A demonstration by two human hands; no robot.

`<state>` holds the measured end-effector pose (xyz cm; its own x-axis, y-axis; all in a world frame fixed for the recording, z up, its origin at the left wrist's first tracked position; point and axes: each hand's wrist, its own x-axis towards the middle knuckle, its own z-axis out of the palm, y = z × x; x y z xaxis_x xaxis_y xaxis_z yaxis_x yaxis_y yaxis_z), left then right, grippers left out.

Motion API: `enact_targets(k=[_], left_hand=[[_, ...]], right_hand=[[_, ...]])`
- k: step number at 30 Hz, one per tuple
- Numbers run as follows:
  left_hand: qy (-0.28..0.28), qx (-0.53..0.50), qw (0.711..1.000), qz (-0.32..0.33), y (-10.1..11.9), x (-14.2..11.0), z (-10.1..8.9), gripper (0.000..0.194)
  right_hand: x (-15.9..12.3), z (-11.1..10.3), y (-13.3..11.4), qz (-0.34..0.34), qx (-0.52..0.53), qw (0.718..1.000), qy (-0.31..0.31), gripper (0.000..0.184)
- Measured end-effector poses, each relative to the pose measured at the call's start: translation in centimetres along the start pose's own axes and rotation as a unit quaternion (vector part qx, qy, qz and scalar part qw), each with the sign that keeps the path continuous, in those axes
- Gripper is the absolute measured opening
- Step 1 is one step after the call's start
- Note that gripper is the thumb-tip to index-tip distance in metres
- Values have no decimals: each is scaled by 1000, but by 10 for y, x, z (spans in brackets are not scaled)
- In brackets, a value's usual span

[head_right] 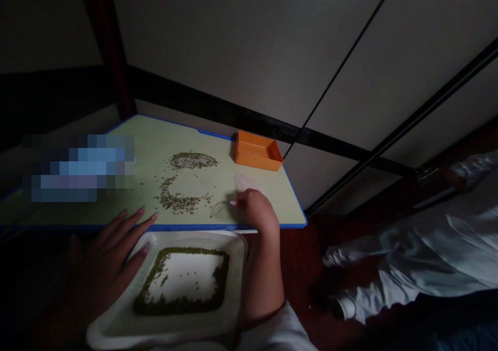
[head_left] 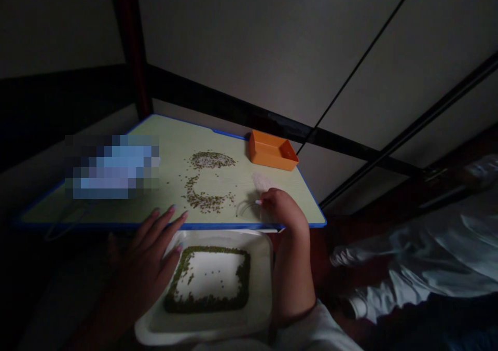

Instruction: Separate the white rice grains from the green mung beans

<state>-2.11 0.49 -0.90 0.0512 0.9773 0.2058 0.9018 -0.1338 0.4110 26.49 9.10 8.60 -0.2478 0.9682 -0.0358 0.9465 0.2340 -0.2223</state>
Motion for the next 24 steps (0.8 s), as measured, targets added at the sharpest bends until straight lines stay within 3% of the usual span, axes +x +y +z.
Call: enact_targets(k=[12, 24], left_hand=[[-1, -2, 1000, -7, 1, -1, -2, 51], [2, 4, 1000, 4, 0, 0, 1, 51]], right_hand=[[4, 0, -7, 22, -48, 999, 7, 23], [4, 5, -5, -40, 32, 999, 2, 16]])
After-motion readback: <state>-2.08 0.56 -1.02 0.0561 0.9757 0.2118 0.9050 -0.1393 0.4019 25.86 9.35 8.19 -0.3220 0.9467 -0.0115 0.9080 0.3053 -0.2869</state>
